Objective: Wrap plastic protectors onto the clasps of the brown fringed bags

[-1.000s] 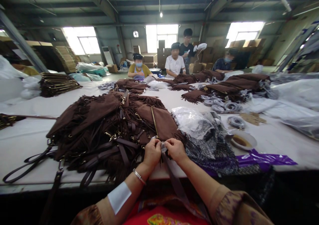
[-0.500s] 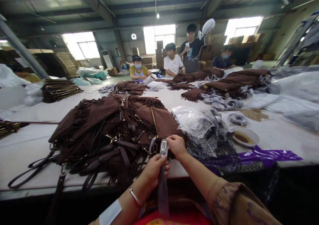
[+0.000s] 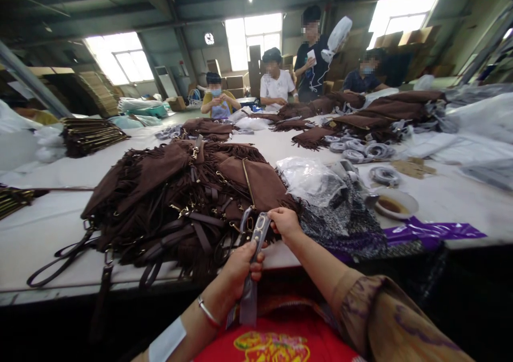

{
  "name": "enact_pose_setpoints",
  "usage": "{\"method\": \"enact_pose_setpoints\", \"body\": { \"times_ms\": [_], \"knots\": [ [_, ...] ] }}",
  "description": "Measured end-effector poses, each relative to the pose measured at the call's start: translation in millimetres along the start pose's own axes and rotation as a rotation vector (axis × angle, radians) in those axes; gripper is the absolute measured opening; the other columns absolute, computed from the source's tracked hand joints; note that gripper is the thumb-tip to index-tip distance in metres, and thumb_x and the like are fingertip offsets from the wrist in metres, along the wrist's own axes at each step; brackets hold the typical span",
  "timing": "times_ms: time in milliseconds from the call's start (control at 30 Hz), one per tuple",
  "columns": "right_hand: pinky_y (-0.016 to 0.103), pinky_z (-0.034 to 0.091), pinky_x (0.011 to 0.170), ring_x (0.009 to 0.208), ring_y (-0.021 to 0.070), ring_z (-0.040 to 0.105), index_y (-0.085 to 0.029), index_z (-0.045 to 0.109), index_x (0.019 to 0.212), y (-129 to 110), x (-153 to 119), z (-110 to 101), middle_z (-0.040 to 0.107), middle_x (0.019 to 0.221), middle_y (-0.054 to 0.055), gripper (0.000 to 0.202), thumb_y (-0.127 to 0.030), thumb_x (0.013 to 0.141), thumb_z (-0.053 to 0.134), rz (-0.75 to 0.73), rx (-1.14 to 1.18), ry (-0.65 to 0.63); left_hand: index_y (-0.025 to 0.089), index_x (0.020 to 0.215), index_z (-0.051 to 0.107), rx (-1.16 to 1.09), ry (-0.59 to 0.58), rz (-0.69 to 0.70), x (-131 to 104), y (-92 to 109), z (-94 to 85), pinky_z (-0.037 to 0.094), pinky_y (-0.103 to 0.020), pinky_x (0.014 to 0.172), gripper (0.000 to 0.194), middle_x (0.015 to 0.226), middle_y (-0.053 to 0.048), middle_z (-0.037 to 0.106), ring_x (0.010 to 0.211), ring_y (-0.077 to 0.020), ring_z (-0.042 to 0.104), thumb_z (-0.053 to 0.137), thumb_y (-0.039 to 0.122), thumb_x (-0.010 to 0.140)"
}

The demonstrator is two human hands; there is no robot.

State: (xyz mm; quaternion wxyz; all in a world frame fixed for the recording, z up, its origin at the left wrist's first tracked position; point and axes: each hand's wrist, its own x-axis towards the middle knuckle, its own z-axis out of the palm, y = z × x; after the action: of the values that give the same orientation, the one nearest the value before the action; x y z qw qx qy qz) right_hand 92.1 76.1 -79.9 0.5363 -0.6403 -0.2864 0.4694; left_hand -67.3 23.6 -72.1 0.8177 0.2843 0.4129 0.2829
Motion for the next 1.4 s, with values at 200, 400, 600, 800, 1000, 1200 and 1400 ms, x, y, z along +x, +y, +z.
{"method": "enact_pose_setpoints", "body": {
  "times_ms": [200, 400, 600, 800, 1000, 1200, 1400],
  "knots": [
    [0.02, 0.029, 0.034, 0.035, 0.0083, 0.041, -0.014, 0.062, 0.073, -5, 3, -2, 0.047, 0.042, -0.005, 0.018, -0.031, 0.071, 0.062, -0.064, -0.148, 0.002, 0.02, 0.088, 0.05, 0.131, 0.032, -0.013, 2, -3, 1.2, 0.015, -0.015, 0.037, 0.032, 0.057, 0.01, 0.034, 0.038, -0.0025, 0.02, 0.055, 0.051, 0.084],
    [0.035, 0.05, 0.083, 0.093, 0.021, 0.061, -0.019, 0.065, 0.114, -14, -17, -35, 0.065, 0.105, 0.011, 0.031, -0.024, 0.085, 0.056, -0.914, -0.66, -0.135, 0.02, 0.083, 0.049, -0.038, -0.062, -0.085, 0, 5, -6.8, 0.013, -0.015, 0.038, 0.026, 0.055, 0.011, 0.029, 0.039, -0.0026, 0.016, 0.057, 0.044, 0.084],
    [0.036, 0.037, 0.087, 0.099, 0.0206, 0.054, -0.025, 0.067, 0.109, -16, -35, -36, 0.066, 0.107, 0.006, 0.023, -0.022, 0.092, 0.052, -1.401, -1.097, -0.423, 0.021, 0.086, 0.05, 0.076, -0.086, -0.055, -3, 7, -5.4, 0.013, -0.018, 0.04, 0.03, 0.053, 0.01, 0.028, 0.039, -0.0047, 0.015, 0.048, 0.051, 0.088],
    [0.034, 0.031, 0.078, 0.086, 0.0184, 0.05, -0.019, 0.067, 0.086, -39, -27, -18, 0.064, 0.085, 0.006, 0.017, -0.022, 0.092, 0.051, -1.43, -1.3, -0.653, 0.022, 0.084, 0.059, 0.466, 0.238, 0.488, -2, -8, -4.5, 0.037, -0.025, 0.062, 0.023, 0.072, -0.002, 0.057, 0.065, -0.0153, 0.05, 0.073, 0.038, 0.075],
    [0.034, 0.028, 0.071, 0.08, 0.0181, 0.051, -0.019, 0.064, 0.079, -52, -24, -10, 0.063, 0.081, 0.004, 0.011, -0.021, 0.087, 0.056, -1.403, -1.431, -0.792, 0.021, 0.077, 0.058, 0.903, 0.305, 0.549, 7, -11, -10.6, 0.038, -0.031, 0.071, 0.018, 0.076, -0.008, 0.061, 0.071, -0.0209, 0.054, 0.054, 0.034, 0.088],
    [0.033, 0.029, 0.07, 0.078, 0.0181, 0.053, -0.02, 0.065, 0.101, -53, -21, -5, 0.064, 0.082, 0.004, 0.015, -0.02, 0.089, 0.055, -1.372, -1.406, -0.811, 0.018, 0.08, 0.052, 0.892, 0.163, 0.321, 9, -5, -9.7, 0.04, -0.028, 0.052, 0.027, 0.06, -0.002, 0.057, 0.051, -0.0151, 0.054, 0.037, 0.037, 0.092],
    [0.033, 0.029, 0.069, 0.079, 0.0181, 0.049, -0.02, 0.064, 0.077, -54, -18, -2, 0.063, 0.082, 0.003, 0.015, -0.027, 0.088, 0.058, -1.445, -1.35, -0.883, 0.016, 0.079, 0.051, 0.486, 0.113, 0.178, 5, 1, -5.8, 0.03, -0.02, 0.037, 0.026, 0.067, -0.001, 0.058, 0.039, -0.0059, 0.041, 0.055, 0.041, 0.083]
  ]
}}
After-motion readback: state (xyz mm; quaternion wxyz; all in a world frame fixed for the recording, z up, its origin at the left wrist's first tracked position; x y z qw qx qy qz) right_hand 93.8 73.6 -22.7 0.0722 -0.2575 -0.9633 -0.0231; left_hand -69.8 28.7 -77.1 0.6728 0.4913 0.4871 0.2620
